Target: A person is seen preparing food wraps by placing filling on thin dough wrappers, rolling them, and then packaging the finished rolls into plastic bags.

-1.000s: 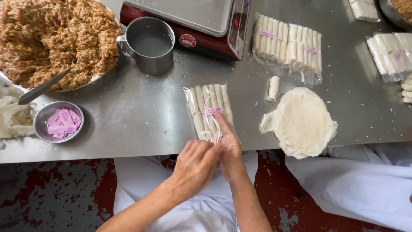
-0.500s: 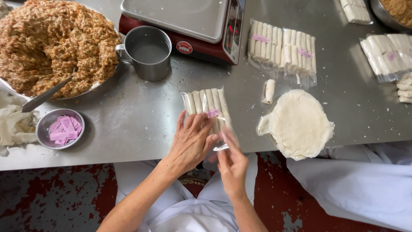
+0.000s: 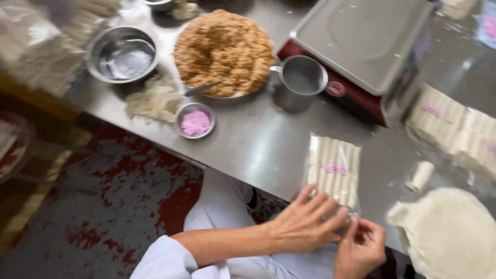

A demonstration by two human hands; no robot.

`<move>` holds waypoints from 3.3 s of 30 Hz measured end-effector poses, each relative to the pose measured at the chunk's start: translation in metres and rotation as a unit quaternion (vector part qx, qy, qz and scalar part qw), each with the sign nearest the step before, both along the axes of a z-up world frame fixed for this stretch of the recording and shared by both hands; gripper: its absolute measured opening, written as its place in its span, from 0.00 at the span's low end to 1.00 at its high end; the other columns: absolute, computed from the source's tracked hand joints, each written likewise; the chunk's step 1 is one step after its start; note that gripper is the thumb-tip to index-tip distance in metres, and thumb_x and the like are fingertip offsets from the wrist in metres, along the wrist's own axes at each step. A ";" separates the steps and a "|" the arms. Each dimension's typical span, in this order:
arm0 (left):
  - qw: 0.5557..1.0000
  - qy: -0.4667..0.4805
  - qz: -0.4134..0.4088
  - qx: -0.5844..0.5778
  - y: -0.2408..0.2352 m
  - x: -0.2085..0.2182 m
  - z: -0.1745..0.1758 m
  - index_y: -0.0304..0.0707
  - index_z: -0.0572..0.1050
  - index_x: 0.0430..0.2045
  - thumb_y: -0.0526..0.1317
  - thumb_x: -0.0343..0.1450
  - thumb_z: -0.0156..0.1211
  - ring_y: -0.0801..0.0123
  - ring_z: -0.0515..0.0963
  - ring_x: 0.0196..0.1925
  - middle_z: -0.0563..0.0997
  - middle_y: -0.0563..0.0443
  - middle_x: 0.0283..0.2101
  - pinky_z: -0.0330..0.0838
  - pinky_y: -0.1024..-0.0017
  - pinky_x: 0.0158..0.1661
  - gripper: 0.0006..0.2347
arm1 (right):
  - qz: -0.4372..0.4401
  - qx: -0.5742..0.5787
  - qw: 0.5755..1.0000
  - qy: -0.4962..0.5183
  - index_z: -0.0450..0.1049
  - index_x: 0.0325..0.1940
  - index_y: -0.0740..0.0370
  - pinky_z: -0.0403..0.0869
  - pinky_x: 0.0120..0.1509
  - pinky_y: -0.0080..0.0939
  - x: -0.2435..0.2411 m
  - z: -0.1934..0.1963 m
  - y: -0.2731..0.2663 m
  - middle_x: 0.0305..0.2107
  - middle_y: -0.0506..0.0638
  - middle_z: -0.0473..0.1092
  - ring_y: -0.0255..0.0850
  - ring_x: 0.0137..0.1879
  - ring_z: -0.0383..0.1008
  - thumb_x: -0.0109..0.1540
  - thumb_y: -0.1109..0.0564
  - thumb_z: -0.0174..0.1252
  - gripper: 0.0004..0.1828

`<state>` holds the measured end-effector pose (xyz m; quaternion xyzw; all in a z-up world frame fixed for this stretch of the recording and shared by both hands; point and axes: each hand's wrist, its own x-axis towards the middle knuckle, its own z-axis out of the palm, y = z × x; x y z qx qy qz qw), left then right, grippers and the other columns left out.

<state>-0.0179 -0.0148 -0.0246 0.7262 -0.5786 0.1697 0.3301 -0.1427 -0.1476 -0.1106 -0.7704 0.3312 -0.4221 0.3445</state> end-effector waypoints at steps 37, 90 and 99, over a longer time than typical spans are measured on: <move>0.980 -0.180 -0.018 -0.083 -0.015 0.009 0.003 0.29 0.77 0.37 0.33 0.78 0.49 0.60 0.77 0.36 0.76 0.44 0.38 0.72 0.63 0.40 0.08 | 0.127 0.425 0.896 -0.018 0.81 0.37 0.72 0.82 0.37 0.41 -0.008 0.068 -0.019 0.26 0.58 0.79 0.45 0.30 0.81 0.60 0.64 0.64 0.06; 0.975 -0.067 -0.200 0.063 -0.079 0.035 -0.020 0.36 0.74 0.48 0.62 0.81 0.28 0.52 0.79 0.45 0.72 0.34 0.54 0.72 0.57 0.44 0.29 | -0.075 -0.115 0.965 0.224 0.79 0.49 0.64 0.76 0.50 0.49 0.059 0.132 -0.334 0.41 0.58 0.76 0.48 0.42 0.77 0.62 0.66 0.58 0.13; 0.978 0.084 -0.141 0.127 -0.207 0.061 -0.024 0.38 0.75 0.33 0.40 0.76 0.52 0.47 0.79 0.35 0.73 0.46 0.31 0.73 0.57 0.35 0.06 | 0.023 0.004 0.962 0.271 0.80 0.53 0.58 0.80 0.46 0.50 0.000 0.130 -0.273 0.41 0.56 0.76 0.51 0.43 0.81 0.61 0.61 0.64 0.16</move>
